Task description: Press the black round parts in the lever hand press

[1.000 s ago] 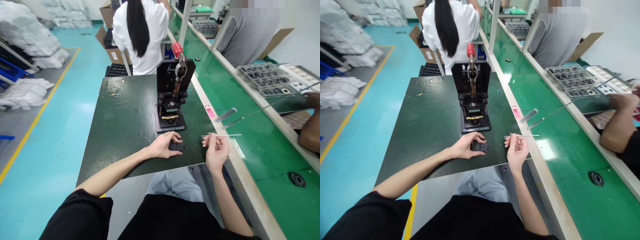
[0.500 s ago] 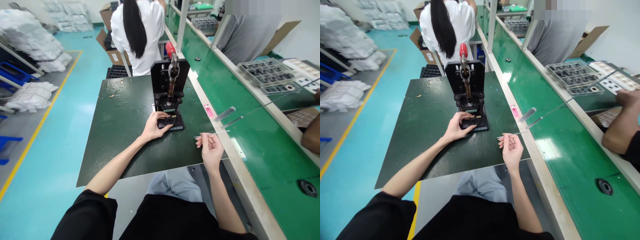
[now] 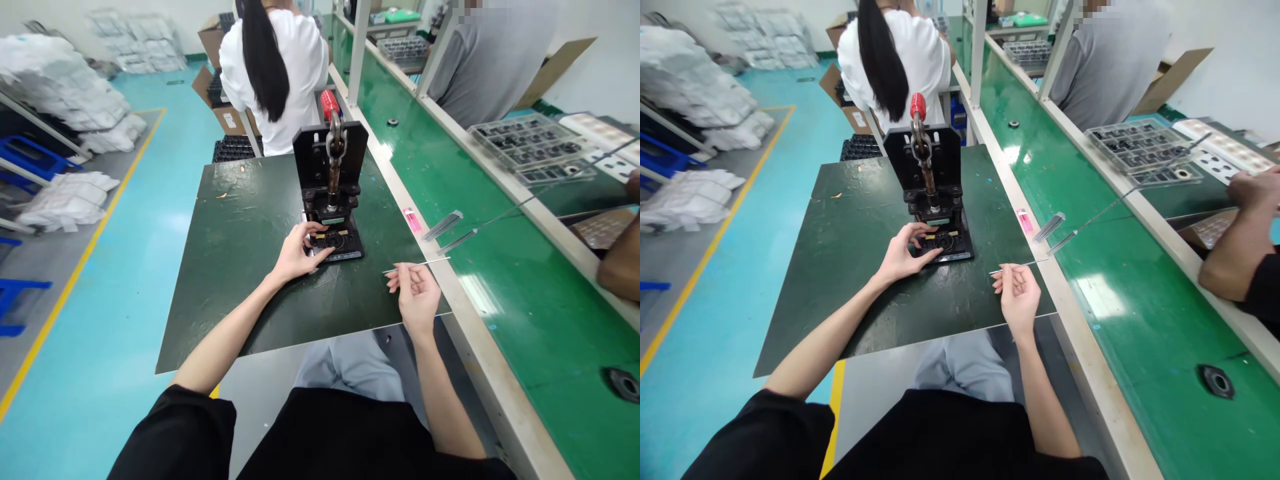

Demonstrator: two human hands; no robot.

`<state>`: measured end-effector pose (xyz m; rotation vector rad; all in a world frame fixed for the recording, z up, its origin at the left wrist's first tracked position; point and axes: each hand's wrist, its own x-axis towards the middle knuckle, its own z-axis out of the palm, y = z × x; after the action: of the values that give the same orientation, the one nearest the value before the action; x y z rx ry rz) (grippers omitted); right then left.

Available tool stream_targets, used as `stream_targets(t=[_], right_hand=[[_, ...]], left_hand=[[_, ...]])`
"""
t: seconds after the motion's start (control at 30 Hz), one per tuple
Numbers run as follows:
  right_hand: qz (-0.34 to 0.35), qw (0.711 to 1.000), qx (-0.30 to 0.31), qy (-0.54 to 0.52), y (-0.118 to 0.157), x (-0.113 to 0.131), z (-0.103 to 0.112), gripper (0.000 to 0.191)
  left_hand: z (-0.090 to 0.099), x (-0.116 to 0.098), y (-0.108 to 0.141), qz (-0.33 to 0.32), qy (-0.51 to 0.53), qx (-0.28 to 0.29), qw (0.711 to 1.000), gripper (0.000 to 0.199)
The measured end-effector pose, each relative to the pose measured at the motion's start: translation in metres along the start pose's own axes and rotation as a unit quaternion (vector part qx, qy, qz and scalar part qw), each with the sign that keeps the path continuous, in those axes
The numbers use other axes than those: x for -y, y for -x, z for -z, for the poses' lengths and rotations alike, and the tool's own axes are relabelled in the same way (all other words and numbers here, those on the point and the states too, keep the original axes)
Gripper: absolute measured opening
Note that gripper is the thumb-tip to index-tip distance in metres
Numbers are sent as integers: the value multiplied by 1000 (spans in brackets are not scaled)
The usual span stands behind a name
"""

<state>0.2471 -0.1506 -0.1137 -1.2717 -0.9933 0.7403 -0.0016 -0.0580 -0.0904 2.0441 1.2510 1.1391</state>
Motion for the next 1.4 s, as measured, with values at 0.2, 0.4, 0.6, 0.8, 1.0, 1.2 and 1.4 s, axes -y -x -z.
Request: stream_targets(t=[0.2,0.4,0.6,0.8,1.0,1.2,1.4], right_hand=[[3,1000,6,-10,0,1,-2,41],[5,1000,9,-4,0,2,-2,42],[11,1000,10,3,0,0,1,41],[1,1000,10,6,0,1,3,41],[-2,1000,8,7,0,3,3,41],[-4,1000,8,3,0,3,3,40],[-8,1000,8,2,0,1,4,39]], left_hand=[[0,0,0,0,-7,-10,1000,41],[-9,-2,-1,14,-24,-25,999,45],[-9,-3,-4,17,-49,-14,999,38],[-6,-5,-4,14,-26,-10,1000,41],[-5,-5,-3,13,-18,-5,1000,42],[-6,-6,-2,14,-14,-8,1000,45],[-8,-5,-3,7,16,-11,1000,44]])
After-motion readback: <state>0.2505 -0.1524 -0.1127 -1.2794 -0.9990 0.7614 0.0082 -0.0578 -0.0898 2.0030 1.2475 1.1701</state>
